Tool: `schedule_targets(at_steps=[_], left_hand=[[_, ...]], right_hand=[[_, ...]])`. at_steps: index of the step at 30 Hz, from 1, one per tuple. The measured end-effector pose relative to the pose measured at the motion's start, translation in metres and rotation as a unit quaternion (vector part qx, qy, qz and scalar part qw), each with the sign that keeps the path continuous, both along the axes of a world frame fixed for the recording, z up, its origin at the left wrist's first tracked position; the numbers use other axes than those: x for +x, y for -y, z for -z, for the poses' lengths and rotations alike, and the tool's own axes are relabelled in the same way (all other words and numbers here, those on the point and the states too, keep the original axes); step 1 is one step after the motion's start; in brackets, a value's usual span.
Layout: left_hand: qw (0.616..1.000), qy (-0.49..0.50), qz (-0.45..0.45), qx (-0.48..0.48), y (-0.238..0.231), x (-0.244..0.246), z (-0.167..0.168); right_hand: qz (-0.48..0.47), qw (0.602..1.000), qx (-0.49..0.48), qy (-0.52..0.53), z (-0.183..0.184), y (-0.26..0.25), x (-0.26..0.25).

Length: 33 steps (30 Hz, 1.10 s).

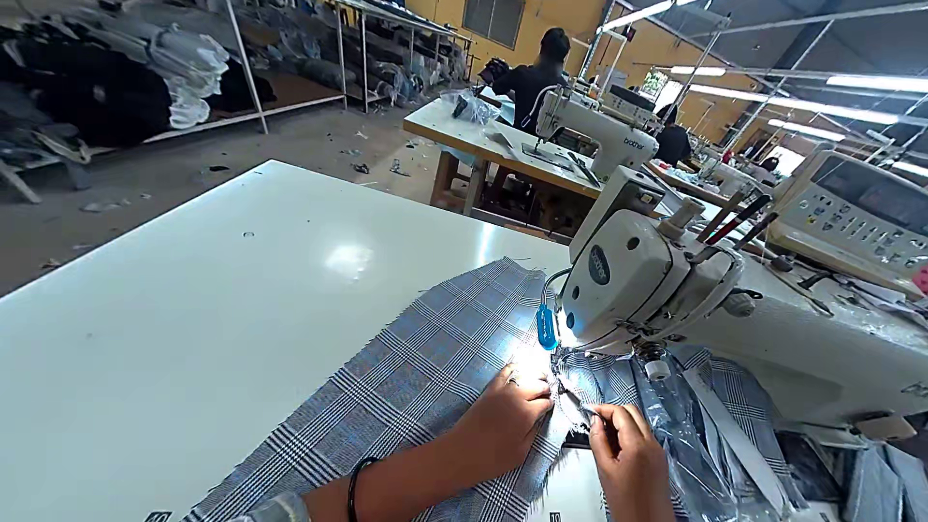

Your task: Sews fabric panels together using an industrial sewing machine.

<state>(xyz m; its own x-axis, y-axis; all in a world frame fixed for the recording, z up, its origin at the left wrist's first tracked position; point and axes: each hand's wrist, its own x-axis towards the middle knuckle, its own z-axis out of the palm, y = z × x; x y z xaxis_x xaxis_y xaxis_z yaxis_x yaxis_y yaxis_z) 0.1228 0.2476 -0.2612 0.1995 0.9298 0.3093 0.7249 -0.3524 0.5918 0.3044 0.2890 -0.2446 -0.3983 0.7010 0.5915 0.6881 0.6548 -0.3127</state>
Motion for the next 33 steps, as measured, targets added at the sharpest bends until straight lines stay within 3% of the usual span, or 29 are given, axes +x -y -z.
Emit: schedule_targets(at_steps=[5,8,11,14,19,21,23,27,31,32,33], left_hand=[[0.999,0.025,-0.020,-0.019,0.000,0.002,-0.012],[0.971,0.140,-0.097,-0.168,0.000,0.015,-0.037],[0.863,0.351,-0.152,-0.330,-0.005,0.029,-0.054],[0.733,0.548,-0.167,-0.366,0.000,0.043,-0.052],[0.647,0.661,-0.204,-0.321,0.007,0.063,-0.049],[0.616,0.693,-0.216,-0.308,0.006,0.072,-0.051],[0.585,0.717,-0.232,-0.299,0.004,0.082,-0.053],[0.557,0.738,-0.223,-0.309,-0.001,0.091,-0.050],[0.523,0.757,-0.213,-0.329,-0.005,0.092,-0.050],[0.538,0.745,-0.204,-0.337,-0.005,0.090,-0.049],[0.577,0.714,-0.185,-0.352,-0.003,0.086,-0.049]], right_hand=[[-0.032,0.999,-0.015,-0.022,-0.001,0.001,0.003],[-0.039,0.998,-0.034,-0.041,-0.001,0.003,0.004],[-0.052,0.996,-0.057,-0.049,-0.002,0.006,0.005],[-0.074,0.990,-0.110,-0.048,-0.007,0.008,0.009],[-0.081,0.972,-0.209,-0.065,-0.030,-0.005,0.014],[-0.062,0.972,-0.223,-0.034,-0.036,-0.013,0.006],[-0.043,0.953,-0.300,0.029,-0.047,-0.020,-0.005],[-0.001,0.907,-0.397,0.140,-0.064,-0.030,-0.026],[0.009,0.907,-0.397,0.140,-0.060,-0.037,-0.031],[0.007,0.908,-0.397,0.133,-0.058,-0.038,-0.030],[0.005,0.908,-0.399,0.126,-0.057,-0.038,-0.029]])
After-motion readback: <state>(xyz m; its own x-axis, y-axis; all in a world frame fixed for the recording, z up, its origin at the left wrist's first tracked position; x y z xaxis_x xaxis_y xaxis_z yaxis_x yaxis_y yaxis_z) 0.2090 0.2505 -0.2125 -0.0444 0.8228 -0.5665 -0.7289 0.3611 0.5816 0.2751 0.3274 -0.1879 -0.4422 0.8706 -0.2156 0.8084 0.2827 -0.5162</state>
